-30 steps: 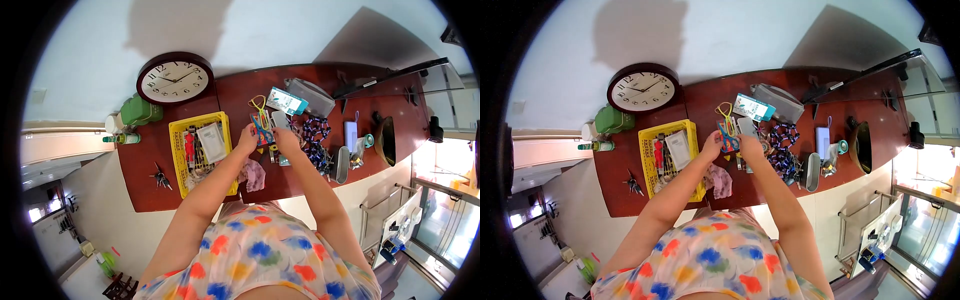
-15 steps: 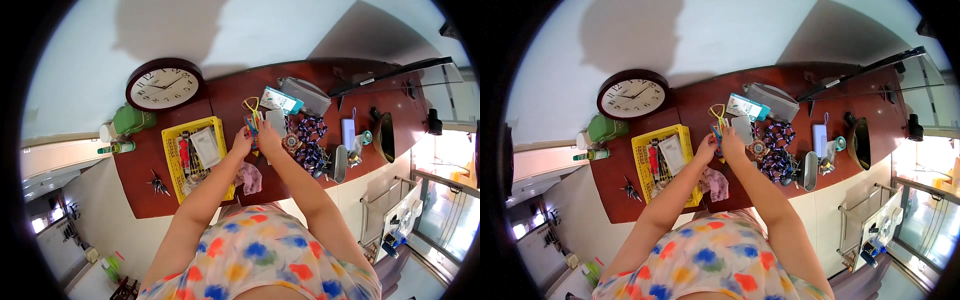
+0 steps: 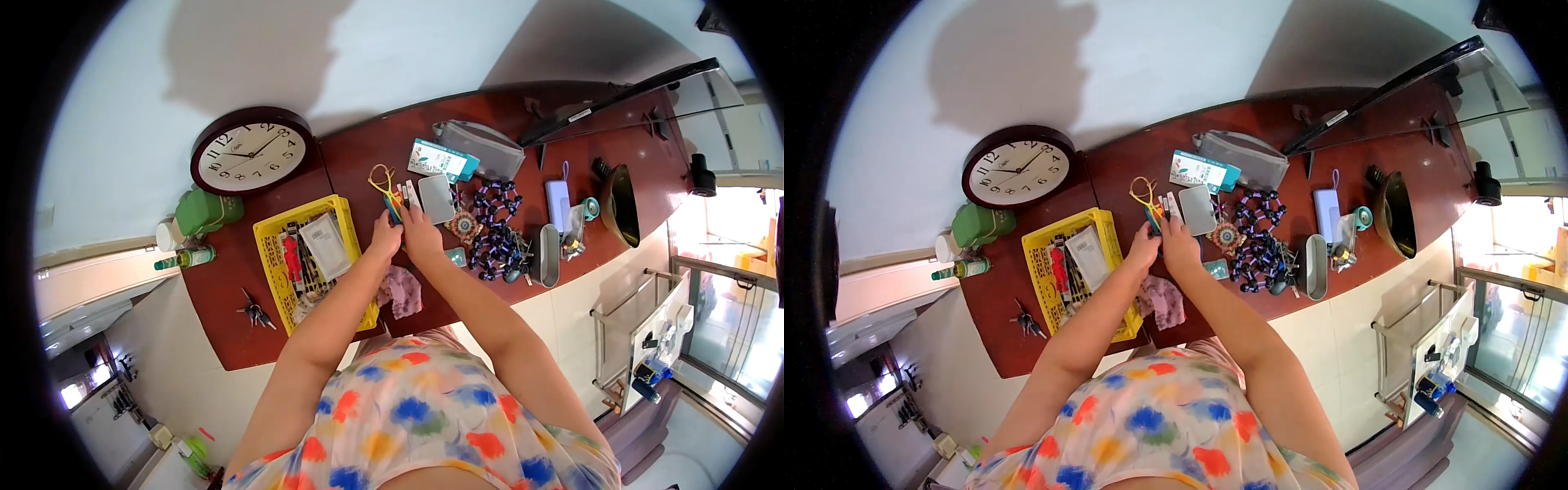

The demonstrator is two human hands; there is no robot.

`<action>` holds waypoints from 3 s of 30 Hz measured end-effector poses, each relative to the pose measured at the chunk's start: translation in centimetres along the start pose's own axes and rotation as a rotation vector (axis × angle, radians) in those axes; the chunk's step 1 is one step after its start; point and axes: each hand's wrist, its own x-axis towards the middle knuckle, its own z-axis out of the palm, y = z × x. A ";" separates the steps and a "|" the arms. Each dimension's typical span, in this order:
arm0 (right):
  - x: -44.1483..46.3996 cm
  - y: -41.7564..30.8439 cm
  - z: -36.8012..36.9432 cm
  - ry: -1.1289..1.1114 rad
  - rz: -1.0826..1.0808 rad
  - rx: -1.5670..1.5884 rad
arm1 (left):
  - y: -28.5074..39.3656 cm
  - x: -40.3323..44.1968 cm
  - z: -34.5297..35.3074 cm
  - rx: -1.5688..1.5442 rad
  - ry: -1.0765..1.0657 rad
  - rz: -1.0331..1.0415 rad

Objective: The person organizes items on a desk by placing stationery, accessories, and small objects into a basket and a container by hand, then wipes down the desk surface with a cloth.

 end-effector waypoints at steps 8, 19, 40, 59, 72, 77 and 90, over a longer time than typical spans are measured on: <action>-2.7 -1.2 1.2 0.139 0.007 0.166 | -0.5 -1.6 -0.7 -0.361 -0.168 -0.151; -5.2 -2.2 1.8 0.216 -0.002 0.649 | 1.4 -5.7 -0.8 -0.405 -0.043 -0.389; -12.8 -3.6 -1.6 0.017 0.077 1.023 | 5.0 -12.4 -3.7 -0.490 -0.015 -0.334; -5.9 -0.2 -2.5 0.066 0.066 0.744 | 6.7 -14.9 -6.3 -0.517 -0.041 -0.250; 3.5 -1.4 1.4 0.051 -0.061 -0.160 | 8.1 -16.8 -8.7 -0.551 -0.031 -0.268; 1.8 -0.5 3.7 0.165 -0.153 -0.365 | 6.2 -16.7 -9.5 -0.579 -0.012 -0.242; 1.0 -2.6 1.6 0.271 -0.048 -0.031 | 6.0 -17.7 -15.0 -0.544 0.145 -0.172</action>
